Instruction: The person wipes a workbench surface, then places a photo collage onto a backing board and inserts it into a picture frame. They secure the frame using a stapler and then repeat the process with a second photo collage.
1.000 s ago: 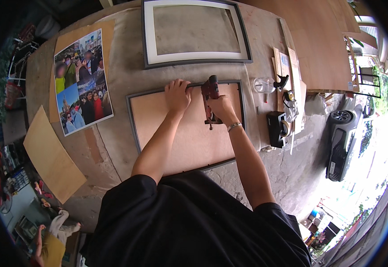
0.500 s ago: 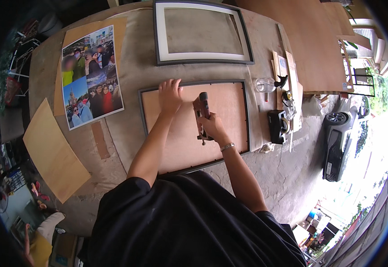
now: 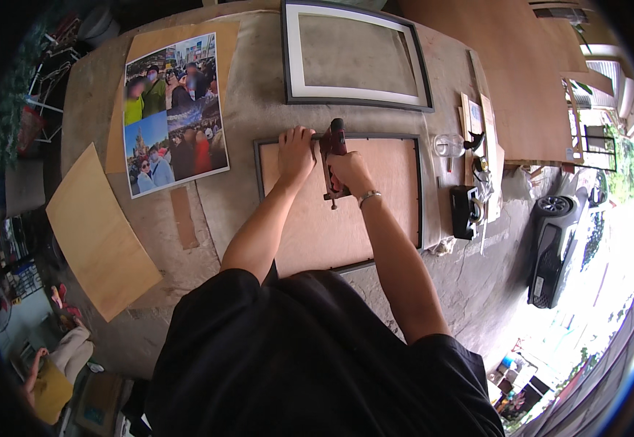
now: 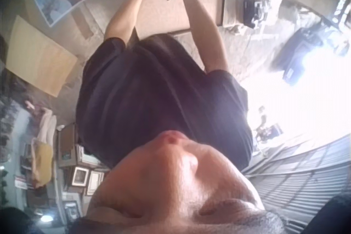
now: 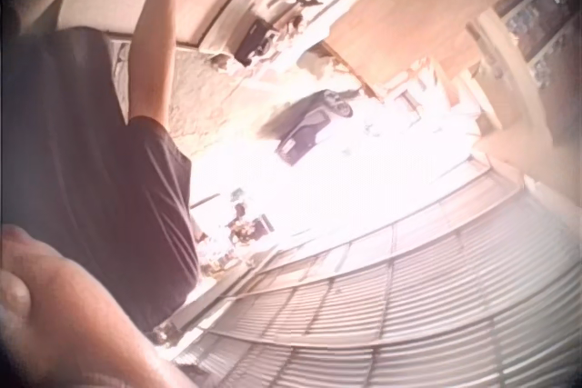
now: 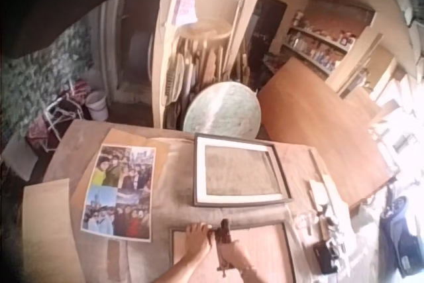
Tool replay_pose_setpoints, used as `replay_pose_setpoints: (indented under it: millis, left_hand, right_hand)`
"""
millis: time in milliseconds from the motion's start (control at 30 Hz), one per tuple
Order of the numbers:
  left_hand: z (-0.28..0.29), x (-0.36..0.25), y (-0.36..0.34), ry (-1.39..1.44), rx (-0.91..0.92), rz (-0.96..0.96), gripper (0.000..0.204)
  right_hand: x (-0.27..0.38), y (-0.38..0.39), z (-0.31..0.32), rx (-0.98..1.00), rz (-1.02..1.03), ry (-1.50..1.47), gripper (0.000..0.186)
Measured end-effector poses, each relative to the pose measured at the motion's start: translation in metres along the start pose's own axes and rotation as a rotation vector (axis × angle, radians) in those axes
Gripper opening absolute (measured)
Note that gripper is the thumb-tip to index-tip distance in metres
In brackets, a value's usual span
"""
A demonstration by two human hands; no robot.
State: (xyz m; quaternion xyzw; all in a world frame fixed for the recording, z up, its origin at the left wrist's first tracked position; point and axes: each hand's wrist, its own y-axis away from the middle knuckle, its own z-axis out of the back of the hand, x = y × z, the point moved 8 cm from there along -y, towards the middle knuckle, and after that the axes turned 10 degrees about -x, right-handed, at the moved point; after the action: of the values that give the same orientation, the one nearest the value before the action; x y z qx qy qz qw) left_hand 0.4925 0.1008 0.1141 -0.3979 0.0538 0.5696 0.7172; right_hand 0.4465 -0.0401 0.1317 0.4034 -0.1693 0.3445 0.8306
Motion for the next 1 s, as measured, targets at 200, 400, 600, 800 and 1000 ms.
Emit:
replay_pose_setpoints:
  millis: [200,400,600,800,1000]
  left_hand:
    - [-0.014,0.052,0.016,0.182,0.286,0.099,0.021]
    - [0.021,0.126,0.013,0.222,0.261,0.165,0.024]
    - [0.027,0.128,0.04,0.399,0.168,0.272,0.036]
    - [0.032,0.133,0.044,0.569,0.053,0.236,0.033]
    - [0.06,0.104,0.106,0.825,-0.062,0.988,0.037]
  right_hand:
    - [-0.046,0.041,-0.053,0.09,0.014,-0.189,0.032]
    - [-0.001,0.072,-0.092,0.142,0.063,-0.143,0.03]
    - [0.027,0.068,-0.114,0.146,-0.024,-0.092,0.028]
    - [0.025,0.064,-0.123,0.155,0.022,-0.029,0.029]
    - [0.026,0.125,-0.043,0.239,0.173,-0.023,0.03]
